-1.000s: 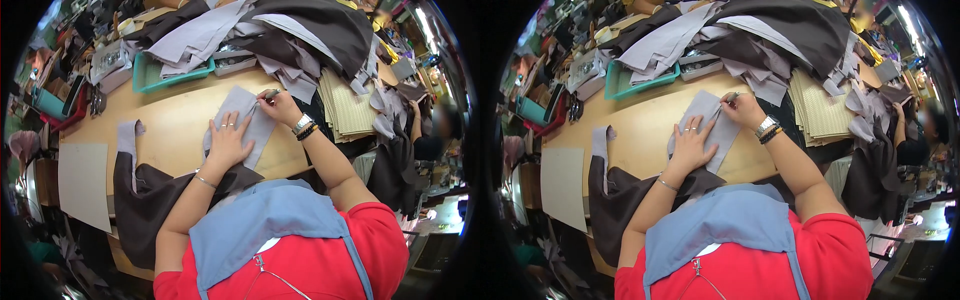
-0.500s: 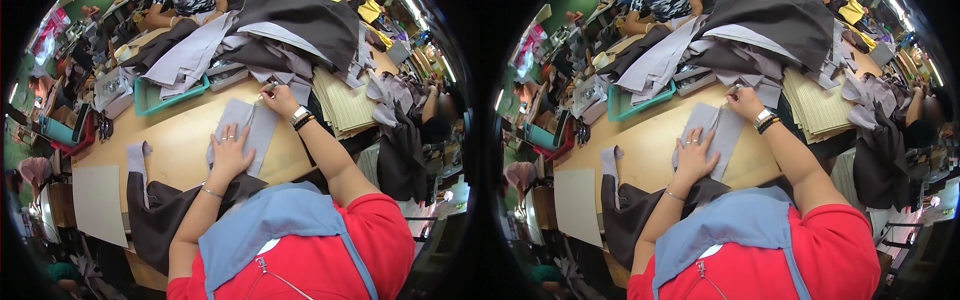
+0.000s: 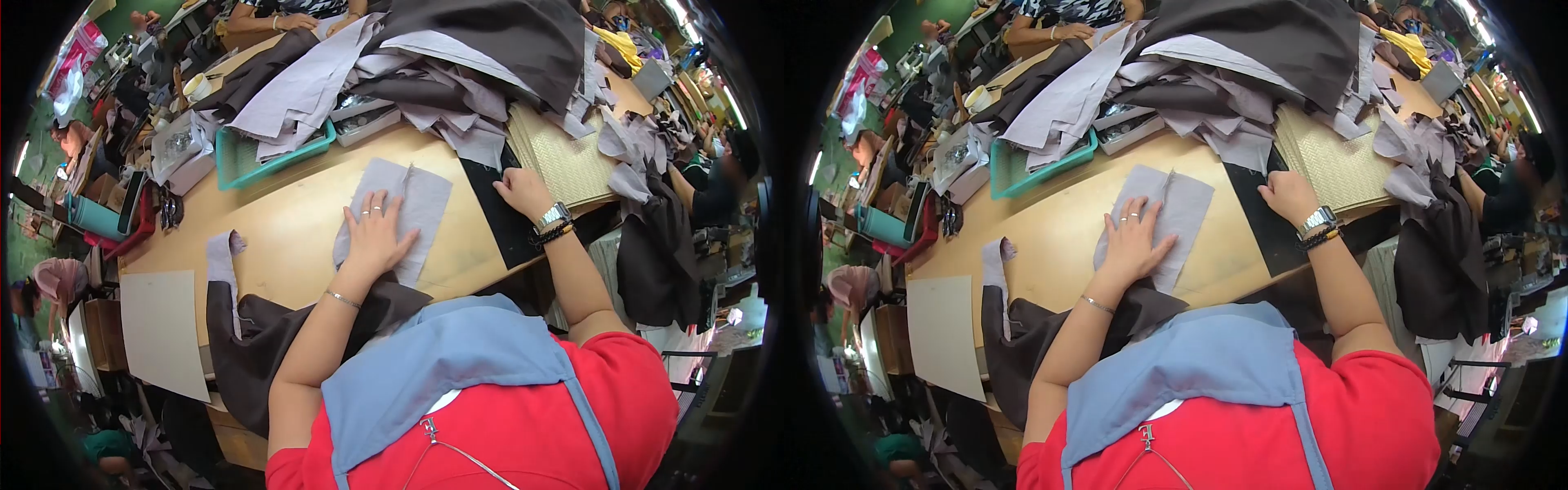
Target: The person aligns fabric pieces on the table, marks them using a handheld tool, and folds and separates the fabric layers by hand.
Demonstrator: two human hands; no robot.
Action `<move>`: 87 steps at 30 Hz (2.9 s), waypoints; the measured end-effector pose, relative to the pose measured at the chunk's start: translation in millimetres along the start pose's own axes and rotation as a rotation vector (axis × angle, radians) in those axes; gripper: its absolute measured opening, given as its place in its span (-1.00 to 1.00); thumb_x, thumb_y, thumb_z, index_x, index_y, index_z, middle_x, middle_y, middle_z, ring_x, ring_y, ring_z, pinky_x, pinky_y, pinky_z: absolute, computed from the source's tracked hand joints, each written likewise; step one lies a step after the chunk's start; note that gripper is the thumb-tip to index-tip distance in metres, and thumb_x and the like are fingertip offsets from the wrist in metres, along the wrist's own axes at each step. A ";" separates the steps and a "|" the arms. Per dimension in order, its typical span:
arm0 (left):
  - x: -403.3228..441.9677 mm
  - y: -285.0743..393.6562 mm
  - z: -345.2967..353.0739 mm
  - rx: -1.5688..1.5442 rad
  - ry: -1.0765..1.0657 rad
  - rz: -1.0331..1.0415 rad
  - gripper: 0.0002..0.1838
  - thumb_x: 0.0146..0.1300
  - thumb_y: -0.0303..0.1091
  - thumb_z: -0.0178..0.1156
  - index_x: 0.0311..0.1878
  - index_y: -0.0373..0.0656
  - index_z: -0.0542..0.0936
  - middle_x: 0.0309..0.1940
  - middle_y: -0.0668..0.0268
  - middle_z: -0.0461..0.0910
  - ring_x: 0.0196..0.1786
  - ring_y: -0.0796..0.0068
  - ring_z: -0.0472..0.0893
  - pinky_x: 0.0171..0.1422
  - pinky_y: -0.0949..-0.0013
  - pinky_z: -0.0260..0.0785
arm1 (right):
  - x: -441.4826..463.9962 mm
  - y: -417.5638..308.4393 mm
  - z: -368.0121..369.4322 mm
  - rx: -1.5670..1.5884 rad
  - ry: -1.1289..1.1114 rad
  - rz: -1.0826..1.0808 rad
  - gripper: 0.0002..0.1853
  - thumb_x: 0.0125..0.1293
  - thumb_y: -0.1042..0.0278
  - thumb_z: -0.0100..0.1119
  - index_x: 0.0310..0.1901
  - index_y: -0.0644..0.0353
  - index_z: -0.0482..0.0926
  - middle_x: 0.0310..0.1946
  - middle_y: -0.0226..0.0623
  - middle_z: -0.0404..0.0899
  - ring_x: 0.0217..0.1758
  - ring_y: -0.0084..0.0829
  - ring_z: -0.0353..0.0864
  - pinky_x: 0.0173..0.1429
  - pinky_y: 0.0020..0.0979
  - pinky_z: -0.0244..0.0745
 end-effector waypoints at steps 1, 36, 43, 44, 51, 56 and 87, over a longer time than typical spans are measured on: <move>5.3 -0.6 1.3 -0.012 0.007 0.002 -0.26 0.22 0.13 0.23 0.38 -0.03 0.36 0.40 0.07 0.23 0.53 0.03 0.12 0.41 -0.55 -0.11 | 1.3 4.5 2.0 0.005 -0.009 0.022 -0.69 0.20 0.11 0.32 -0.34 0.24 0.63 -0.46 -0.04 0.64 -0.30 0.00 0.65 -0.16 -0.08 0.53; 33.4 -12.1 18.1 0.078 0.101 0.096 -0.34 0.31 0.14 0.12 0.44 0.17 0.34 0.43 0.13 0.27 0.53 0.07 0.16 0.36 -0.60 -0.12 | 31.4 -97.4 60.9 0.268 0.298 -0.683 -0.75 0.20 0.35 0.22 -0.06 0.00 0.62 -0.04 -0.38 0.64 0.09 -0.30 0.58 0.21 -0.20 0.40; 12.8 -3.3 5.5 0.229 0.059 0.068 -0.37 0.34 0.16 0.08 0.41 0.17 0.39 0.43 0.14 0.29 0.51 0.08 0.20 0.34 -0.61 -0.11 | 30.2 -98.3 60.4 0.193 0.259 -0.660 -0.70 0.20 0.38 0.22 0.00 0.00 0.61 0.01 -0.42 0.65 0.12 -0.30 0.58 0.23 -0.20 0.40; 6.3 -2.2 3.3 0.237 0.053 0.064 -0.38 0.34 0.16 0.08 0.41 0.16 0.40 0.42 0.14 0.30 0.51 0.08 0.21 0.34 -0.61 -0.11 | 29.8 -98.8 60.0 0.168 0.267 -0.667 -0.67 0.19 0.39 0.22 0.02 0.00 0.61 0.00 -0.42 0.65 0.12 -0.30 0.59 0.22 -0.21 0.41; -33.1 2.5 -5.8 0.237 0.039 0.024 -0.39 0.34 0.13 0.10 0.40 0.12 0.40 0.42 0.13 0.30 0.50 0.07 0.22 0.35 -0.62 -0.15 | 29.1 -99.3 58.4 0.037 0.155 -0.692 -0.67 0.30 0.32 0.17 0.10 -0.02 0.57 0.11 -0.40 0.59 0.18 -0.30 0.54 0.24 -0.13 0.38; -50.4 2.9 -8.6 0.223 0.045 0.009 -0.39 0.35 0.13 0.10 0.39 0.10 0.41 0.42 0.13 0.30 0.50 0.07 0.21 0.37 -0.62 -0.17 | 27.9 -99.1 55.3 -0.128 0.198 -0.807 -0.61 0.34 0.29 0.14 0.21 -0.04 0.47 0.22 -0.35 0.49 0.30 -0.29 0.45 0.35 0.14 0.26; -77.5 -2.3 -4.4 0.111 0.103 -0.073 -0.46 0.30 0.08 0.19 0.31 0.18 0.51 0.40 0.21 0.34 0.50 0.11 0.24 0.36 -0.62 -0.16 | -9.9 -127.0 48.1 -0.328 -0.115 -0.856 -0.46 0.40 0.33 -0.13 0.42 -0.03 0.27 0.39 -0.23 0.31 0.48 -0.23 0.28 0.46 0.31 0.04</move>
Point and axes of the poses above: each hand's wrist, its own x-axis towards the middle knuckle, its own z-axis out of the palm, y = z × x, the point moved 1 cm from there along x, towards the middle knuckle
